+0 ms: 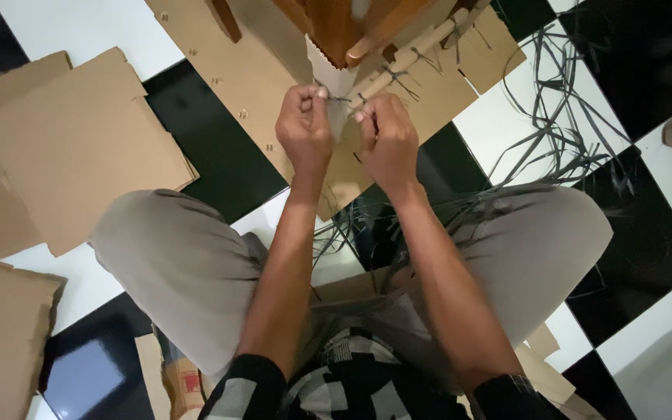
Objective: Wrapping a wooden furniture leg with protective paper and securing it with plastic ties
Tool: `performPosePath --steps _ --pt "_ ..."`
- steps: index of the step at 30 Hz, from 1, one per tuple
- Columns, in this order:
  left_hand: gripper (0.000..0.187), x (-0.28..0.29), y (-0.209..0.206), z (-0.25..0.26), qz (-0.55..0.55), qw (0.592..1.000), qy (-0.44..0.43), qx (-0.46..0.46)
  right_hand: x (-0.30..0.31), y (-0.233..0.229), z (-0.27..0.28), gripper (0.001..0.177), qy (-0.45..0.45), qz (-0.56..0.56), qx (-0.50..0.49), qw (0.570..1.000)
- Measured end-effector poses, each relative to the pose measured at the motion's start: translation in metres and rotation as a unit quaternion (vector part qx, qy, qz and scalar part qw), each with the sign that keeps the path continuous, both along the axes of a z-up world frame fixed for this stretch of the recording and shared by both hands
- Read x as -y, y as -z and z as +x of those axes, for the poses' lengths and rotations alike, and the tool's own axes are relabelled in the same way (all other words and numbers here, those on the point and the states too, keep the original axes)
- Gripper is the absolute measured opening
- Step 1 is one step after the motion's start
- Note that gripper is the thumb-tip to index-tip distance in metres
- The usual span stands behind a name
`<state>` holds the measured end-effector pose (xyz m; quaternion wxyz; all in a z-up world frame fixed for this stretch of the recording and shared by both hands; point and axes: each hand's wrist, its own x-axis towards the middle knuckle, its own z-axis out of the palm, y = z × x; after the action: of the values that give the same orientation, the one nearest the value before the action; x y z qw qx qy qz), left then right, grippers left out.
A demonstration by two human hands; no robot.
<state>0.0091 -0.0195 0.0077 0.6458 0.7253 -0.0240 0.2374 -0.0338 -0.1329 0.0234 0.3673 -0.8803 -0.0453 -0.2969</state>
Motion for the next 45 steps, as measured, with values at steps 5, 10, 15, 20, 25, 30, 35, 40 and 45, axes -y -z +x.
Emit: performPosePath --steps 5,10,15,20,25,30,35,40,45 --pt "0.005 -0.006 0.012 0.004 -0.085 0.994 0.071 -0.023 0.005 0.01 0.0 0.01 0.0 -0.024 0.018 1.0" --pt "0.004 -0.016 0.024 0.003 -0.143 0.98 0.131 -0.048 0.008 0.019 -0.007 0.008 0.013 0.075 -0.02 0.997" --pt "0.012 -0.021 0.035 0.0 -0.19 0.97 0.139 -0.065 0.014 0.038 -0.01 0.01 0.035 0.066 -0.039 0.996" --pt "0.011 -0.032 0.052 -0.007 -0.125 0.981 0.13 -0.068 0.018 0.072 -0.019 0.012 0.022 0.031 -0.063 0.997" --pt "0.018 -0.048 0.105 -0.016 -0.109 0.98 0.074 -0.151 0.022 0.127 -0.03 0.007 0.026 0.084 -0.14 0.986" --pt "0.01 -0.067 0.189 -0.036 0.009 0.953 -0.022 -0.303 0.019 0.2 -0.046 0.014 -0.002 0.042 -0.28 0.959" --pt "0.023 -0.097 0.299 -0.058 0.121 0.888 -0.024 -0.444 0.0 0.251 -0.067 0.025 -0.06 0.028 -0.429 0.901" --pt "0.025 -0.112 0.33 -0.089 0.165 0.824 -0.03 -0.541 -0.029 0.244 -0.081 0.031 -0.126 -0.05 -0.511 0.849" --pt "0.027 -0.111 0.331 -0.102 0.141 0.826 -0.028 -0.545 -0.051 0.155 -0.089 0.047 -0.122 0.049 -0.599 0.79"
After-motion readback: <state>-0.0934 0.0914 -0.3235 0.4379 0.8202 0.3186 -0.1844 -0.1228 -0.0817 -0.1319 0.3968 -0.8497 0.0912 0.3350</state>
